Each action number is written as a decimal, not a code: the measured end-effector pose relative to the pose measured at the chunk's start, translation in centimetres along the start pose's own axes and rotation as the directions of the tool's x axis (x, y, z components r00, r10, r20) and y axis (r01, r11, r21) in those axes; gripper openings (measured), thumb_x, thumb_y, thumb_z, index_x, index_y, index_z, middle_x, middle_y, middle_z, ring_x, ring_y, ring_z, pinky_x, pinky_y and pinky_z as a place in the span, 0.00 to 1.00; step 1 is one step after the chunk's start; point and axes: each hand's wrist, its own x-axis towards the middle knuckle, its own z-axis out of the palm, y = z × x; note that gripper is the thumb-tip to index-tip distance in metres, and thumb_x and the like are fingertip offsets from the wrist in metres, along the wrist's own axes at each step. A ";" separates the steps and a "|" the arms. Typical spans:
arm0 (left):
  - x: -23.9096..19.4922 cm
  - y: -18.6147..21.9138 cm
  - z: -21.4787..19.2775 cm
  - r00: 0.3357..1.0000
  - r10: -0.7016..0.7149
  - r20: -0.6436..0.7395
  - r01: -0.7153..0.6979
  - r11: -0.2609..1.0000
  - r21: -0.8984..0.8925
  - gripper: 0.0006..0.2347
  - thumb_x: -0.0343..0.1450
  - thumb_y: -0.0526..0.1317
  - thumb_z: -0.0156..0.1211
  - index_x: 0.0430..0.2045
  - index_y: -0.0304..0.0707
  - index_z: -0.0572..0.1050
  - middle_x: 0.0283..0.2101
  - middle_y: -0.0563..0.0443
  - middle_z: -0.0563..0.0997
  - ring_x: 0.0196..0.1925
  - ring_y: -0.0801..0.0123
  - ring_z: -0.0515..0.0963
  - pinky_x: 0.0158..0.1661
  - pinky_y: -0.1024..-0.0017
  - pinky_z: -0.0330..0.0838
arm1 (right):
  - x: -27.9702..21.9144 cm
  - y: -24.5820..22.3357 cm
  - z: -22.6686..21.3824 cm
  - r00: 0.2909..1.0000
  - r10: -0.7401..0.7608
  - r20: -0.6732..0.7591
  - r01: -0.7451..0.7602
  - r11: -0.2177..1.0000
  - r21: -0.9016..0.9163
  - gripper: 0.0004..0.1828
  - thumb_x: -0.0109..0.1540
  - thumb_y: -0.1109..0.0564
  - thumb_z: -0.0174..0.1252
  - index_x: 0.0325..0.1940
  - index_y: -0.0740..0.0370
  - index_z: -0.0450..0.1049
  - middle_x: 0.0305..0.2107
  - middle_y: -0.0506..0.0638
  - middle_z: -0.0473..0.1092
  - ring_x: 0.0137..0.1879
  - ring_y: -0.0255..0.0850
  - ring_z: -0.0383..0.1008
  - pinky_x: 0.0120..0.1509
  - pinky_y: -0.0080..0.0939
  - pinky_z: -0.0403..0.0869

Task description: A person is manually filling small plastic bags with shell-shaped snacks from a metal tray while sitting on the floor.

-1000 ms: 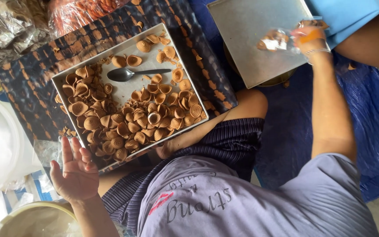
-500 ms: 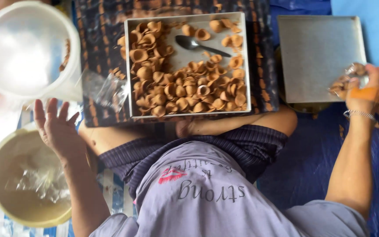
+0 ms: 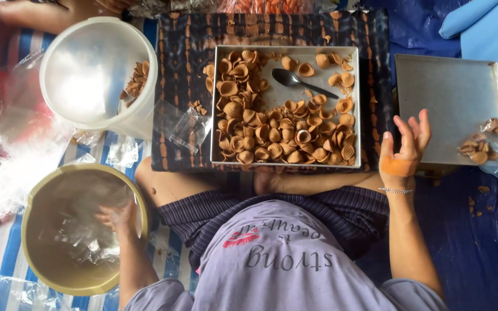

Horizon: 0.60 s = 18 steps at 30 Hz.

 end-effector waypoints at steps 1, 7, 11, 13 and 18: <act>-0.4 0.4 -0.1 1.000 0.002 -0.001 -0.002 1.000 -0.003 0.56 0.58 0.61 0.70 0.75 0.41 0.36 0.74 0.29 0.27 0.76 0.30 0.33 0.68 0.28 0.42 | -0.2 -0.3 0.4 1.000 -0.002 -0.003 0.002 1.000 0.001 0.20 0.66 0.77 0.56 0.63 0.78 0.70 0.72 0.69 0.47 0.74 0.68 0.59 0.78 0.63 0.65; 1.0 0.8 1.3 0.930 0.366 -0.044 -0.339 0.897 0.285 0.46 0.59 0.56 0.72 0.72 0.42 0.53 0.56 0.27 0.72 0.55 0.31 0.78 0.50 0.37 0.74 | -1.1 1.1 3.7 0.994 0.047 -0.101 -0.045 0.999 0.029 0.18 0.66 0.70 0.61 0.60 0.66 0.77 0.72 0.59 0.53 0.66 0.60 0.69 0.69 0.57 0.71; 2.9 0.3 0.3 0.905 0.426 -0.021 -0.368 0.804 0.467 0.18 0.65 0.50 0.56 0.49 0.62 0.80 0.37 0.45 0.86 0.42 0.48 0.87 0.41 0.51 0.81 | -1.6 1.5 5.0 0.994 0.020 -0.110 -0.018 1.000 0.016 0.16 0.66 0.70 0.61 0.57 0.64 0.79 0.70 0.60 0.57 0.63 0.58 0.72 0.65 0.54 0.73; 3.5 0.7 -1.2 0.858 0.508 -0.076 -0.429 0.790 0.439 0.13 0.70 0.48 0.52 0.44 0.61 0.83 0.37 0.47 0.87 0.43 0.48 0.86 0.43 0.53 0.80 | -1.6 1.6 5.0 0.993 0.008 -0.117 -0.006 1.000 0.015 0.15 0.66 0.70 0.60 0.56 0.65 0.80 0.70 0.61 0.58 0.62 0.57 0.73 0.64 0.53 0.74; 1.2 3.2 -7.5 0.710 0.628 -0.318 -0.693 0.543 -0.475 0.11 0.73 0.26 0.65 0.50 0.33 0.81 0.38 0.41 0.82 0.31 0.63 0.79 0.30 0.67 0.73 | -1.6 1.8 5.1 0.991 -0.004 -0.132 0.004 1.000 -0.002 0.15 0.65 0.70 0.60 0.55 0.64 0.80 0.68 0.61 0.60 0.60 0.54 0.74 0.62 0.51 0.75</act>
